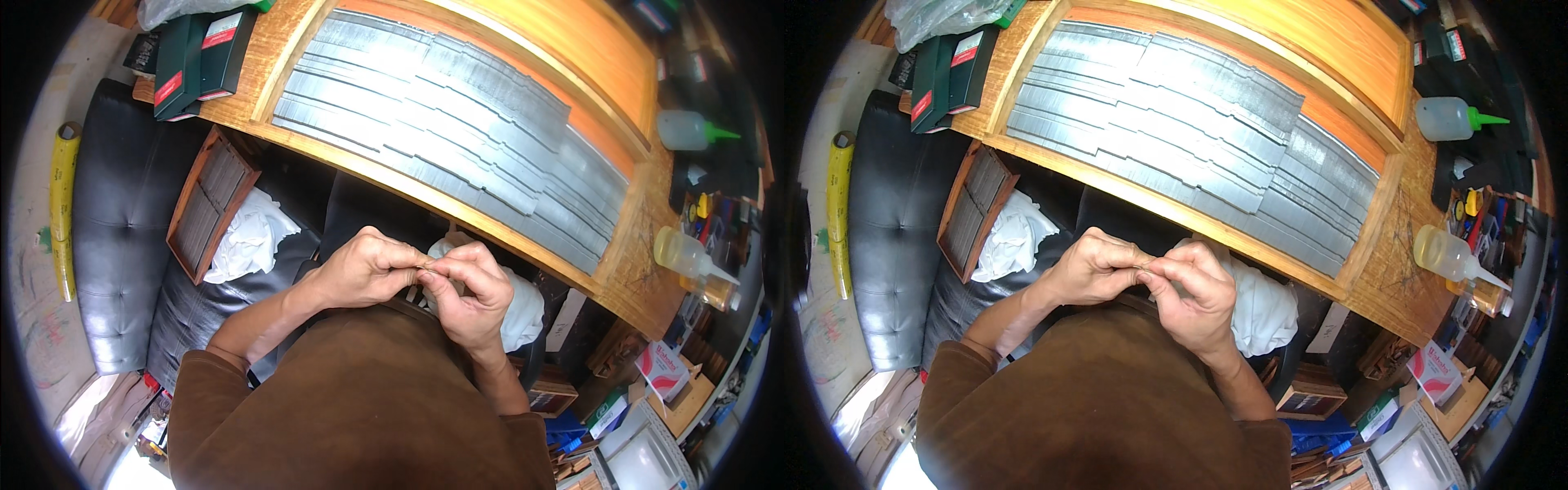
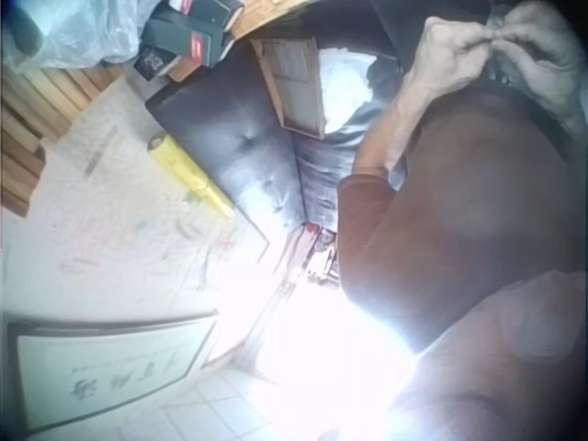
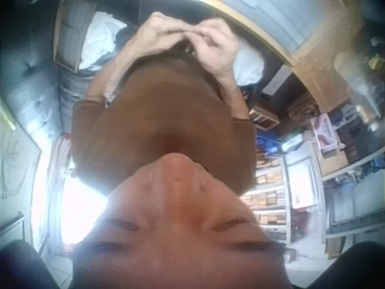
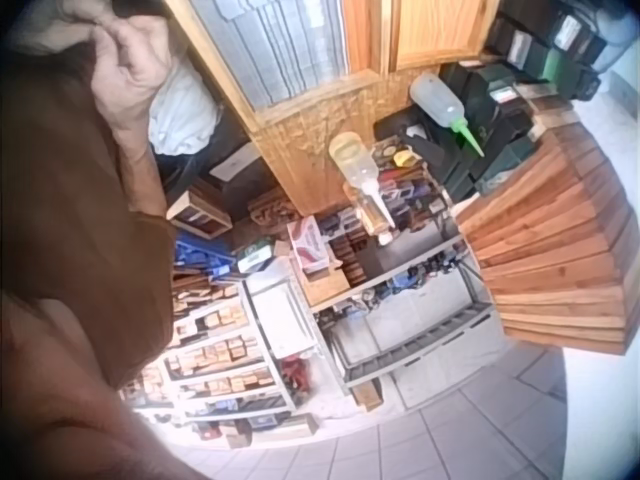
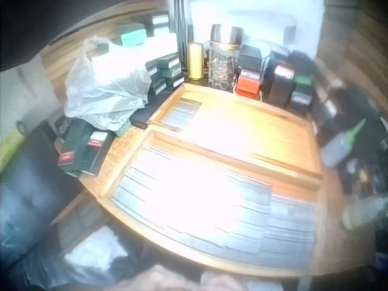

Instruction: The person assembles small, rectangular metal pieces by hand, interlocking them into a longer strip. They repeatedly pick up individual pieces from a wooden tray, connect them, and place the growing assembly back on the tray.

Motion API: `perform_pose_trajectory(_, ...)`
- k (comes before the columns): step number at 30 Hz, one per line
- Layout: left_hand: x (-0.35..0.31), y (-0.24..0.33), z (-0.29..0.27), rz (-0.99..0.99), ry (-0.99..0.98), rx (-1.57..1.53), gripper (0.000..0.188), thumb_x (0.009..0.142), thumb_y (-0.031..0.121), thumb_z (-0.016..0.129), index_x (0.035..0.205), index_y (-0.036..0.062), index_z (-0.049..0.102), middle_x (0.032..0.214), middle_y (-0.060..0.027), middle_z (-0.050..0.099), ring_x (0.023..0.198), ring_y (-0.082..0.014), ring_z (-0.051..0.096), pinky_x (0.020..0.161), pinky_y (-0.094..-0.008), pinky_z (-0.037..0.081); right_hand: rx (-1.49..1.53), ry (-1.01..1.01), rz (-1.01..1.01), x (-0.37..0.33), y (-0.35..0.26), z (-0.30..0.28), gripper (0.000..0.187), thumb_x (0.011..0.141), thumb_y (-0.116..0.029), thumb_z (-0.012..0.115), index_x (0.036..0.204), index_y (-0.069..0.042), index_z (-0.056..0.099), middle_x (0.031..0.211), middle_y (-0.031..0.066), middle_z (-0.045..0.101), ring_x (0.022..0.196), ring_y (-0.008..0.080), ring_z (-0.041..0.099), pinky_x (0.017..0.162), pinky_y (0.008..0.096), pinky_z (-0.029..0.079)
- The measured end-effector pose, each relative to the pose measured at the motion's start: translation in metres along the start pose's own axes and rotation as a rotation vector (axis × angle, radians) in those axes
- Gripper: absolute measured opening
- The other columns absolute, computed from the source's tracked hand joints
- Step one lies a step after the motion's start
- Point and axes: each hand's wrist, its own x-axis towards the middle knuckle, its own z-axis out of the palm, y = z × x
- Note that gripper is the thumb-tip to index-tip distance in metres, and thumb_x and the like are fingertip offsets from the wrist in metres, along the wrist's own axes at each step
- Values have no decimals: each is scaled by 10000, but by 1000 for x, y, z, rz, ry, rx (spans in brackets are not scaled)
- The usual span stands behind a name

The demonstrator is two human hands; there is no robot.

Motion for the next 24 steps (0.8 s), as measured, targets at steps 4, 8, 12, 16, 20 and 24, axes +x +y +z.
perform_pose_trajectory(4, -1, 0, 3, -4, 12, 17, 217, 872, -48, 684, 1069, -19, 772, 811, -192, 749, 666, -244, 745, 603, -303, 551, -45, -5, -7, -2, -4, 0, 198, 797, 65, 841, 973, 8, 770, 844, 77, 649, 744, 164, 642, 637, 281, 510)
perform_pose_trajectory(8, -2, 1, 9, -10, 29, -23, 205, 885, -33, 697, 1076, -19, 772, 792, -184, 747, 639, -204, 727, 586, -303, 537, -33, 11, -44, -3, -1, -3, 187, 794, 65, 838, 957, 7, 768, 843, 77, 655, 734, 169, 639, 635, 284, 509)
perform_pose_trajectory(12, 0, 4, 14, -13, 9, 1, 199, 894, -16, 711, 1082, -12, 775, 784, -176, 746, 624, -186, 712, 574, -303, 528, -39, 45, -47, -7, -3, -10, 175, 790, 64, 839, 937, 5, 765, 833, 76, 659, 731, 173, 641, 638, 285, 511)
perform_pose_trajectory(16, 2, 6, 22, -9, -8, 5, 204, 897, -10, 717, 1091, -8, 777, 765, -164, 745, 598, -161, 689, 554, -295, 515, -44, 63, -52, -12, -6, -17, 165, 793, 63, 836, 930, 1, 768, 827, 77, 663, 732, 173, 646, 641, 283, 515)
perform_pose_trajectory(20, 3, 3, 29, 14, -13, -28, 198, 910, 10, 735, 1103, -8, 778, 751, -147, 748, 566, -119, 657, 529, -275, 497, -53, 85, -43, -17, -11, -21, 151, 790, 60, 844, 905, 17, 755, 826, 80, 676, 752, 154, 638, 662, 264, 502)
perform_pose_trajectory(24, 8, 14, 36, 8, -6, -35, 193, 922, 27, 756, 1111, -6, 783, 789, -133, 773, 569, -108, 663, 534, -265, 512, -59, 127, -15, -21, -18, -33, 131, 796, 67, 833, 891, 22, 754, 829, 80, 676, 749, 150, 633, 660, 262, 497)
